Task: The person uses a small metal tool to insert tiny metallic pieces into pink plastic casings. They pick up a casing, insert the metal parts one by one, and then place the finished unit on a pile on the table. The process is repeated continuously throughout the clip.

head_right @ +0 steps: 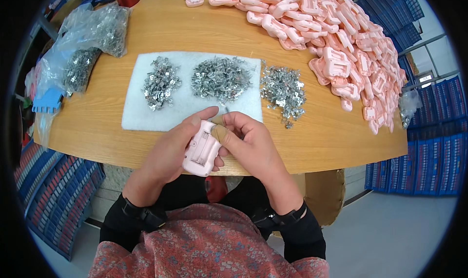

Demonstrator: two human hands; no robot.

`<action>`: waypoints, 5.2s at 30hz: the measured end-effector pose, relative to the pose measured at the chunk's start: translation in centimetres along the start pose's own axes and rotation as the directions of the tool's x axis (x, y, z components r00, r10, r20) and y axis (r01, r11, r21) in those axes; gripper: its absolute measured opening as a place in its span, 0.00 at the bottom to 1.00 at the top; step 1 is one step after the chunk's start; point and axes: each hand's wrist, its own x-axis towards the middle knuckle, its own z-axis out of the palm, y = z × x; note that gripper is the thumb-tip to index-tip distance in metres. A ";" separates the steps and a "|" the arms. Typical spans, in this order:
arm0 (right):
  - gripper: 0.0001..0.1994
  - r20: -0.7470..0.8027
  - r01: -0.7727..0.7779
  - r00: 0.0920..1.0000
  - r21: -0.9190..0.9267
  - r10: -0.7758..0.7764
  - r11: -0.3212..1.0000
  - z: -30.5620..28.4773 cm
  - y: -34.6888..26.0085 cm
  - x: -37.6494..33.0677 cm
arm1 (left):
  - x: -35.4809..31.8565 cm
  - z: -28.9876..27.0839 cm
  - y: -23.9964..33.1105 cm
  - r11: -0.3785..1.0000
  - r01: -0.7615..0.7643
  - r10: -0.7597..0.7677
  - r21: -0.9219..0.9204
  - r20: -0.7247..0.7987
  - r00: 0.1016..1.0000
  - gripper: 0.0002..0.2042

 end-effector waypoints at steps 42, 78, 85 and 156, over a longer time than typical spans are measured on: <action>0.11 0.093 0.011 0.995 0.220 -0.032 0.975 0.0 0.6 -1.6 | -1.5 -1.0 -1.3 0.921 0.051 0.057 -0.387 0.261 0.964 0.34; 0.11 -0.282 0.288 0.915 -0.040 -0.287 0.957 -4.4 2.8 -10.9 | -0.1 6.9 -4.3 0.994 0.110 -0.106 -0.004 0.244 0.964 0.23; 0.10 -0.396 0.305 0.868 -0.047 -0.298 0.951 -4.0 3.0 -12.1 | -0.4 6.9 -5.4 0.918 -0.079 0.020 0.388 0.155 0.988 0.15; 0.11 -0.416 0.268 0.857 -0.142 -0.303 0.953 -11.3 7.1 -12.6 | 3.1 10.3 -6.8 0.757 0.038 -0.025 0.652 -0.028 0.999 0.17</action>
